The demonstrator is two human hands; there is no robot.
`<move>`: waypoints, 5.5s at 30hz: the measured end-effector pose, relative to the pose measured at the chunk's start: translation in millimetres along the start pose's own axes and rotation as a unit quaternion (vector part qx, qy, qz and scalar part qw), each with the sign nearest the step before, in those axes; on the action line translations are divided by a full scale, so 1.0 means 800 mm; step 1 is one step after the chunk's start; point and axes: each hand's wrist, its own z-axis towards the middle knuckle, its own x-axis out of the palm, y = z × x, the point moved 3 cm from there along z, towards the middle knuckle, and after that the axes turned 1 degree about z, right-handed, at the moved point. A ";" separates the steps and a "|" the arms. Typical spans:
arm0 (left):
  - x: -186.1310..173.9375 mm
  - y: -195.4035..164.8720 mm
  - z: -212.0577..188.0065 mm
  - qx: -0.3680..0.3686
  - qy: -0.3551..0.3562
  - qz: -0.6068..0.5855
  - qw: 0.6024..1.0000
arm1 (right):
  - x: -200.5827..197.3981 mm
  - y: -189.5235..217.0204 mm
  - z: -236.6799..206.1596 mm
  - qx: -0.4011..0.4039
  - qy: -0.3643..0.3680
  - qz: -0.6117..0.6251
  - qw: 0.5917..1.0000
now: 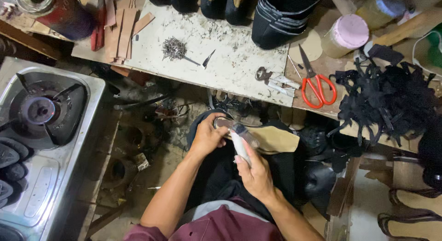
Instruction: The person sits at a cluttered shoemaking bench and works a shoe upper over a wooden last, pressing and folding the material at the edges. They use scissors to trim excess material, hammer the sole area, and place the lasted shoe on a shelf with other lasts.
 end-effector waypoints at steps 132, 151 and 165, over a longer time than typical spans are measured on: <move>0.105 0.053 -0.030 0.178 0.122 0.218 0.952 | -0.037 0.007 0.259 0.051 0.042 0.067 0.996; 0.155 0.033 -0.054 0.188 0.169 0.252 0.934 | -0.128 -0.174 -0.044 0.297 0.032 0.236 0.925; 0.158 0.047 -0.047 0.155 0.147 0.239 0.947 | -0.123 -0.167 -0.028 0.304 0.037 0.140 0.942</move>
